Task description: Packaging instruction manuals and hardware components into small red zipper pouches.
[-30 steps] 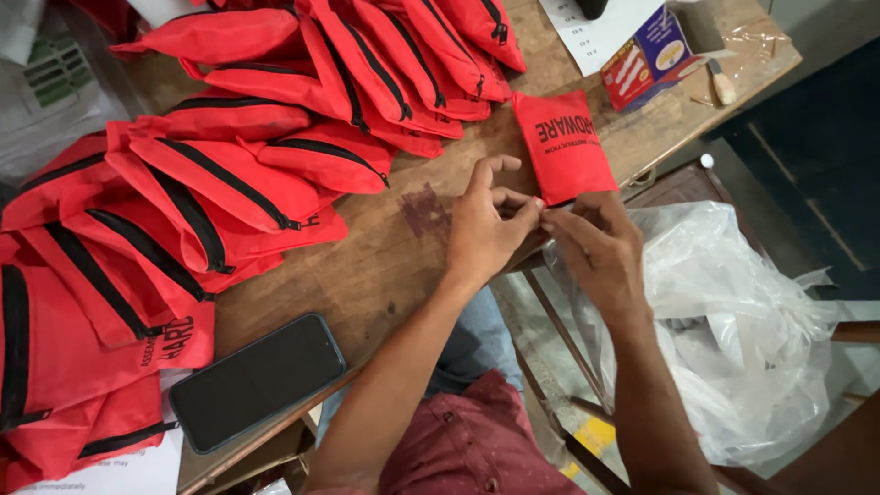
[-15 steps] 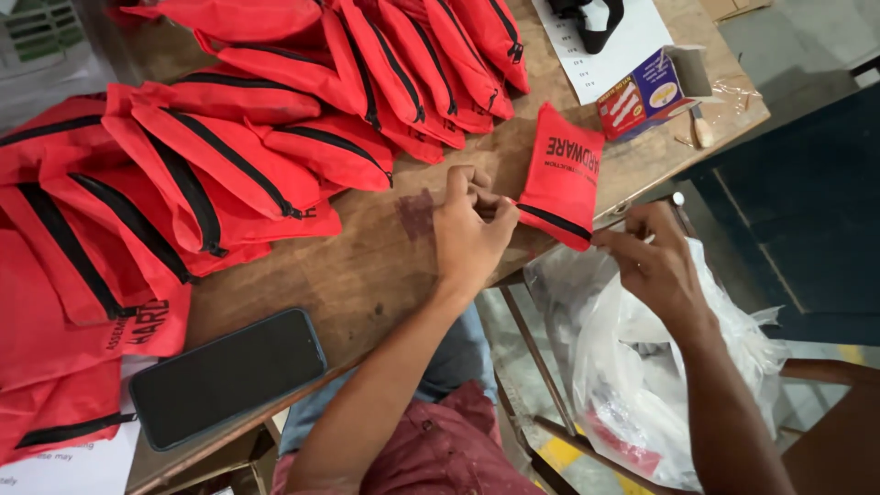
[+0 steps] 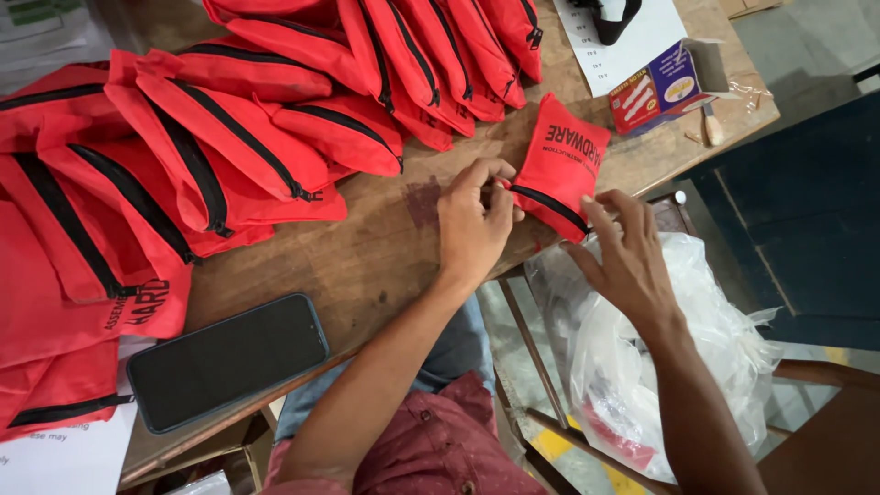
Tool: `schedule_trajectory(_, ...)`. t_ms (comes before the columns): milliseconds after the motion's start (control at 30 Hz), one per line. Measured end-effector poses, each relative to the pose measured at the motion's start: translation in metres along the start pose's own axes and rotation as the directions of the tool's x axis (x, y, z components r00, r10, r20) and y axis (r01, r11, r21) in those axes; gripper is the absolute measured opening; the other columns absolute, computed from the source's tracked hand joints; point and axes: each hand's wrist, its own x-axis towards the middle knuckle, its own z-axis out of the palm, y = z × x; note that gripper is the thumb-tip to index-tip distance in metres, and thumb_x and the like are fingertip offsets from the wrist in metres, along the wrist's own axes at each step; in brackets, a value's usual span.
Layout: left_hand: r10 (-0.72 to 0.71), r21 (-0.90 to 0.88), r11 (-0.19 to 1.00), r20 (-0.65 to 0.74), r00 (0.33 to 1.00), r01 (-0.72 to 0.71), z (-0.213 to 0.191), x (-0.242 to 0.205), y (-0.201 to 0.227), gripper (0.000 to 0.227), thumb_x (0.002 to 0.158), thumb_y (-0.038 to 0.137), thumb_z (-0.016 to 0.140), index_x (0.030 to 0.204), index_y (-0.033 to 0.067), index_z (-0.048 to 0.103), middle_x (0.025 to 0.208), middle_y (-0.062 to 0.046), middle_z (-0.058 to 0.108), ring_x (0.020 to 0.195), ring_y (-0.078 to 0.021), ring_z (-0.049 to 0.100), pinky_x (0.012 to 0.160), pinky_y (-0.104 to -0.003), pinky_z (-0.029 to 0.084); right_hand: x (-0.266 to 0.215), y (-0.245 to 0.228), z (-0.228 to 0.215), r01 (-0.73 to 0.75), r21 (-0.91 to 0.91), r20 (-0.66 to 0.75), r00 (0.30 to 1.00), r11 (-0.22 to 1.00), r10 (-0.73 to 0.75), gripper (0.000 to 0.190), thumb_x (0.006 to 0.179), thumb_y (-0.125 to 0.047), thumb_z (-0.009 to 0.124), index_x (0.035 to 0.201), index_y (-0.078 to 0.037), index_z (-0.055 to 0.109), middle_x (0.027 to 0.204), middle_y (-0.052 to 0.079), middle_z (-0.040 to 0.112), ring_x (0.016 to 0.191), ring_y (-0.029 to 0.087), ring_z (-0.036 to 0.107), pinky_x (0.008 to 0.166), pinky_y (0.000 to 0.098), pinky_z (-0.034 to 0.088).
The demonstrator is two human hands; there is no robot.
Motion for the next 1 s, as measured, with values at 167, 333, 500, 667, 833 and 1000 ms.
schedule_trajectory(167,-0.173,-0.212,0.957,0.127,0.977,0.197,-0.002,-0.001,-0.025,0.016,0.099,-0.002,0.057,0.107,-0.0019,0.071,0.088,-0.007,0.073,0.071,-0.0114,0.072,0.066,-0.024,0.058,0.004,0.0,0.001,0.055,-0.126,-0.045,0.997,0.991,-0.061,0.062,0.074,0.002,0.081,0.133,-0.011,0.068,0.132,0.016,0.057,0.119,0.038,0.056,0.096,0.0469,0.053)
schedule_trajectory(333,-0.263,-0.563,0.747,0.238,0.935,0.353,-0.007,0.002,-0.028,0.017,0.101,0.004,0.058,0.11,-0.004,0.069,0.098,-0.008,0.073,0.08,-0.0144,0.072,0.072,-0.026,0.059,0.0,0.013,-0.006,0.028,-0.092,-0.218,0.975,0.995,-0.048,0.033,0.087,0.005,0.077,0.119,-0.002,0.073,0.116,0.015,0.066,0.103,0.033,0.064,0.086,0.0415,0.054)
schedule_trajectory(500,-0.233,-0.656,0.686,0.211,0.949,0.314,-0.006,0.003,-0.029,0.022,0.102,0.012,0.06,0.118,-0.0018,0.066,0.101,-0.004,0.07,0.084,-0.014,0.07,0.073,-0.029,0.057,0.031,0.054,-0.026,-0.206,0.066,-0.385,0.897,0.976,0.215,0.021,0.105,0.002,0.073,0.085,0.001,0.066,0.075,0.014,0.064,0.056,0.019,0.055,0.05,0.0327,0.037)
schedule_trajectory(667,-0.245,-0.571,0.749,0.232,0.941,0.336,-0.004,0.003,-0.032,0.022,0.102,0.013,0.063,0.12,0.0003,0.062,0.1,-0.003,0.067,0.086,-0.0127,0.068,0.077,-0.029,0.056,0.114,0.044,-0.052,-0.074,0.406,-0.375,0.895,0.911,0.24,0.017,0.115,0.002,0.054,0.104,0.003,0.066,0.083,0.009,0.069,0.074,0.013,0.072,0.063,0.0251,0.053)
schedule_trajectory(833,-0.196,-0.565,0.763,0.258,0.946,0.312,-0.004,0.001,-0.039,0.021,0.102,0.011,0.062,0.119,-0.0006,0.063,0.098,-0.004,0.066,0.087,-0.0132,0.068,0.076,-0.029,0.055,0.178,0.045,-0.013,0.082,0.016,-0.445,0.893,0.996,-0.066,0.006,0.106,0.001,0.063,0.102,0.002,0.067,0.083,0.016,0.07,0.075,0.028,0.07,0.067,0.0401,0.05)
schedule_trajectory(1000,-0.185,-0.553,0.775,0.262,0.947,0.304,-0.004,0.002,-0.028,0.02,0.102,0.009,0.062,0.119,-0.0006,0.063,0.1,-0.004,0.067,0.087,-0.0129,0.068,0.076,-0.029,0.055,0.195,0.067,0.027,0.076,0.041,-0.145,0.987,0.996,-0.069,0.009,0.103,-0.002,0.07,0.108,0.003,0.066,0.095,0.021,0.07,0.09,0.039,0.069,0.077,0.0437,0.054)
